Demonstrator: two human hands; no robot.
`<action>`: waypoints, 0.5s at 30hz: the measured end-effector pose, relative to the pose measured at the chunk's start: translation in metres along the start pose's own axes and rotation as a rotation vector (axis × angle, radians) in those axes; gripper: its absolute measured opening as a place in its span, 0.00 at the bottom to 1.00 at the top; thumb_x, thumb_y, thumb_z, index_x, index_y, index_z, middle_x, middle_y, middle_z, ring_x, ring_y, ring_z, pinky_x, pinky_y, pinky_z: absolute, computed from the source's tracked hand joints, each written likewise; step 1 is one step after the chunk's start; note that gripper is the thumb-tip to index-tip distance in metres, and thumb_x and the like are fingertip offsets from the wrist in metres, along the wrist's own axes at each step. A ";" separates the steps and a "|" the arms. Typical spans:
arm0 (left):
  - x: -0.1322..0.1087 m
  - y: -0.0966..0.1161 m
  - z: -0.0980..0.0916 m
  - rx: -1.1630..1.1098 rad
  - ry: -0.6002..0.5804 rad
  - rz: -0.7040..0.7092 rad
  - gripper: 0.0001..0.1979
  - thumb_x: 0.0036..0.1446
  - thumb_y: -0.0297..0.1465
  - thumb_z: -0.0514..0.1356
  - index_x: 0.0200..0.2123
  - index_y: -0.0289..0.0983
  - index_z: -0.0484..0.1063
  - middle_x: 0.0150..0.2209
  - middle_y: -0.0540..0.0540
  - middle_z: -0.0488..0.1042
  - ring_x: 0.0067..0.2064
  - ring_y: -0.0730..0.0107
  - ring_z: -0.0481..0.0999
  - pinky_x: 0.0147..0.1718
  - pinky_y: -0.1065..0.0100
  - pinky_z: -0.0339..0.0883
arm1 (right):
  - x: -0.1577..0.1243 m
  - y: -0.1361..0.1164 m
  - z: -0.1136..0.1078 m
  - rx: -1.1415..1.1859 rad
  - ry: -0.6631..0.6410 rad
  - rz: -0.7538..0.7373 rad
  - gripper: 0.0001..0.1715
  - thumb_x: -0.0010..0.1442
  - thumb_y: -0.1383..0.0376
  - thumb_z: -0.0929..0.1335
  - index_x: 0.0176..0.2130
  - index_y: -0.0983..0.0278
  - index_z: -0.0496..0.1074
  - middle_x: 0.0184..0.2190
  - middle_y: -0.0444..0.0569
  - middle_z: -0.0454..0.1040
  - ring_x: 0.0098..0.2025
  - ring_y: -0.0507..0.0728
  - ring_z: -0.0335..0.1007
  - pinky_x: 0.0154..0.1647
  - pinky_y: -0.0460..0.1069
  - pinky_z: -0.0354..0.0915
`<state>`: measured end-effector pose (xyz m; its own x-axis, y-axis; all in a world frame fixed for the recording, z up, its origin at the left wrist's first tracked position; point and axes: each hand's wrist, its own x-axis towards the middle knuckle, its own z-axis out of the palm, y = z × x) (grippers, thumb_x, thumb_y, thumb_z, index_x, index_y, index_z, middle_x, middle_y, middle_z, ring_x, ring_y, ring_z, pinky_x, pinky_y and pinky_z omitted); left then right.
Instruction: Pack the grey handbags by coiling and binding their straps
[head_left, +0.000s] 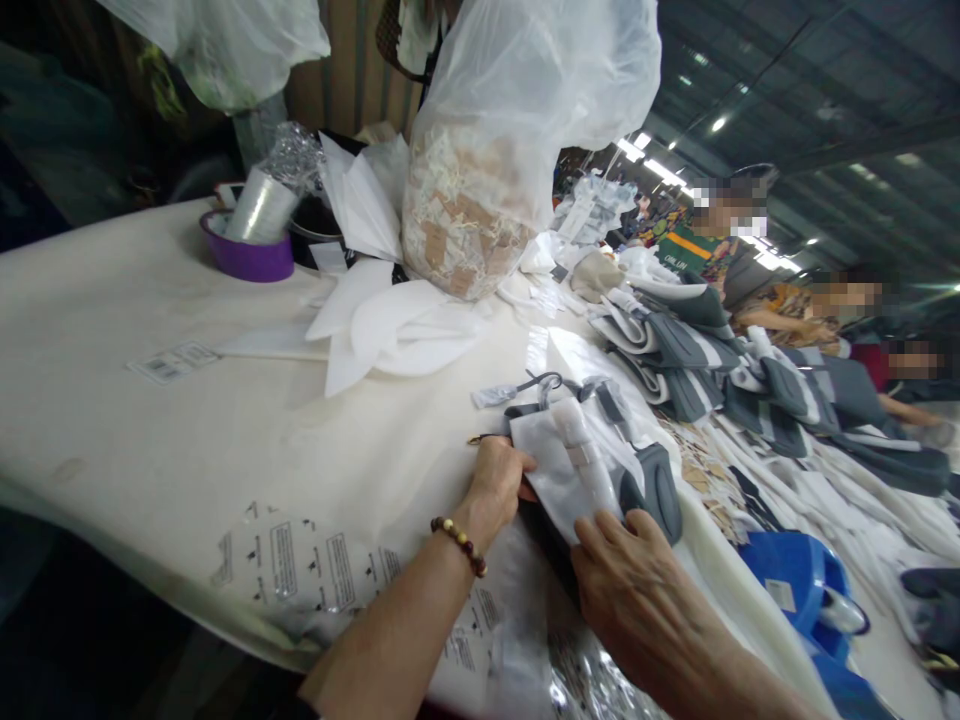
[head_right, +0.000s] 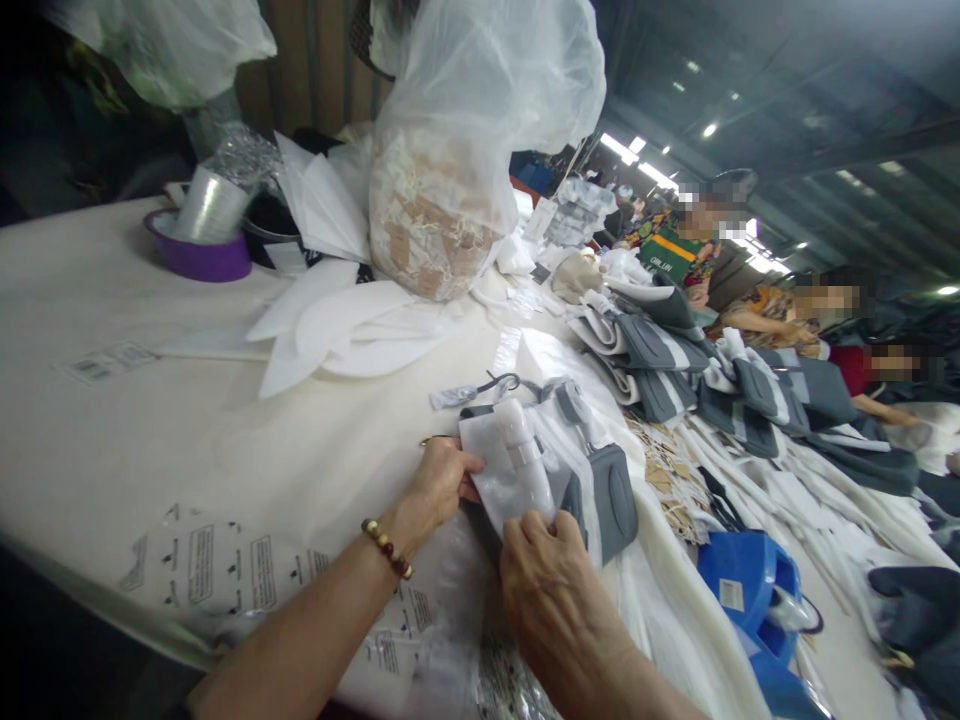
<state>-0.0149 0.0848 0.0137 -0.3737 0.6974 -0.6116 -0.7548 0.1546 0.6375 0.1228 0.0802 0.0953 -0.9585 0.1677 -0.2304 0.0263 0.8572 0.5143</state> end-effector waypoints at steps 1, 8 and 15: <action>0.002 0.001 0.000 0.007 0.004 -0.005 0.06 0.57 0.28 0.59 0.30 0.31 0.70 0.22 0.53 0.70 0.21 0.77 0.69 0.21 0.72 0.65 | 0.001 -0.002 0.001 -0.024 -0.042 -0.006 0.06 0.47 0.75 0.67 0.24 0.65 0.72 0.23 0.51 0.68 0.28 0.60 0.60 0.27 0.55 0.53; -0.010 -0.008 0.001 0.059 0.026 0.133 0.02 0.50 0.23 0.60 0.27 0.32 0.69 0.20 0.52 0.70 0.20 0.75 0.69 0.20 0.73 0.63 | 0.011 -0.014 0.007 -0.141 -0.126 -0.016 0.07 0.50 0.77 0.65 0.28 0.71 0.74 0.22 0.55 0.70 0.28 0.61 0.62 0.26 0.54 0.56; -0.037 -0.044 0.010 0.188 -0.066 0.145 0.05 0.38 0.23 0.64 0.22 0.34 0.70 0.17 0.49 0.71 0.22 0.71 0.68 0.18 0.73 0.58 | 0.018 -0.025 0.028 0.005 -0.017 0.054 0.07 0.52 0.73 0.67 0.32 0.74 0.76 0.27 0.58 0.76 0.31 0.60 0.65 0.35 0.56 0.62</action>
<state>0.0372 0.0589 0.0134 -0.4302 0.7651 -0.4791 -0.5801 0.1723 0.7961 0.1129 0.0749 0.0552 -0.9507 0.2223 -0.2164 0.0796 0.8489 0.5224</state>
